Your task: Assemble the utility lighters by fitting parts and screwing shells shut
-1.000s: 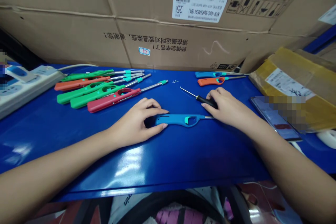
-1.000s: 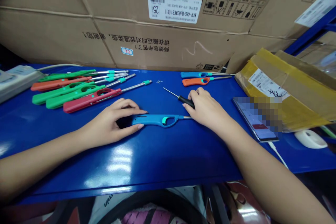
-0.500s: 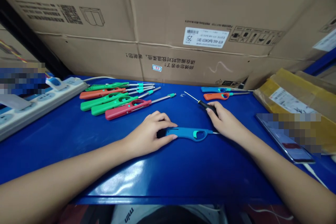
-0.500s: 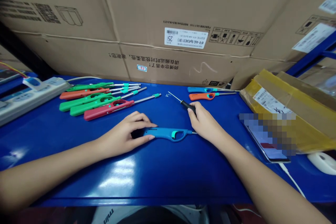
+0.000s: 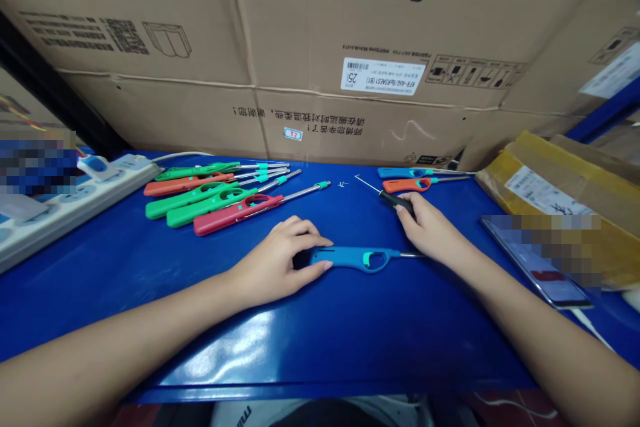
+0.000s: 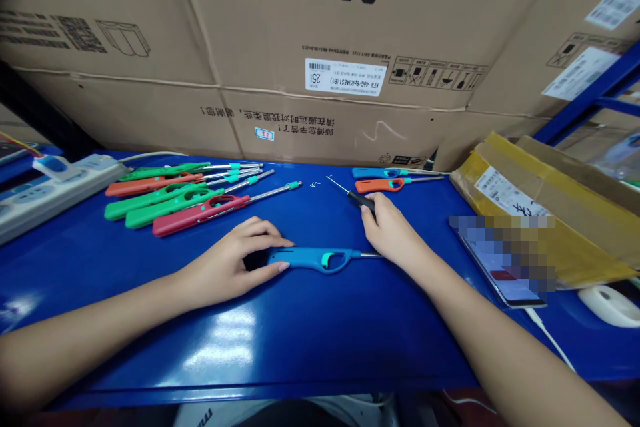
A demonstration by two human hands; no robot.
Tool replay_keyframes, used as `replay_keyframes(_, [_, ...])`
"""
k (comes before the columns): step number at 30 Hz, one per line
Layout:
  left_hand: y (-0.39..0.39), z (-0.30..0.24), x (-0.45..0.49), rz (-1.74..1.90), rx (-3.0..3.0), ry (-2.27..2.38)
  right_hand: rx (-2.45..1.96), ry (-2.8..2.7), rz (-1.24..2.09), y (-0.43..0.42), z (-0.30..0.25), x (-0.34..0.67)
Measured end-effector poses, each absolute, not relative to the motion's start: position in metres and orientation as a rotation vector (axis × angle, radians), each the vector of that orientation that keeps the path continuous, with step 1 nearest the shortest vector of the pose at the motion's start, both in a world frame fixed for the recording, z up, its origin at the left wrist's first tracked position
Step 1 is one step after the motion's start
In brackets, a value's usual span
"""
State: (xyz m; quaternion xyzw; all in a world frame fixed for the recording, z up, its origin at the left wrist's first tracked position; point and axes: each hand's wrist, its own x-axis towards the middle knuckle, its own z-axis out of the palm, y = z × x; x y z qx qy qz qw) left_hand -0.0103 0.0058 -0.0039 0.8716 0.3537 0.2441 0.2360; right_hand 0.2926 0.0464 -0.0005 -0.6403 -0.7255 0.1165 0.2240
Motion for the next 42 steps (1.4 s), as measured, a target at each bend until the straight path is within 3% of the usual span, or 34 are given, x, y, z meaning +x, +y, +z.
replay_keyframes(29, [0.006,-0.004,-0.008,0.675,2.384,0.958,-1.666,-1.784,0.362,0.063,-0.007,0.301])
replay_keyframes(42, [0.005,-0.007,-0.006,0.689,2.317,0.903,-1.120,-1.333,0.949,0.020,0.029,0.271])
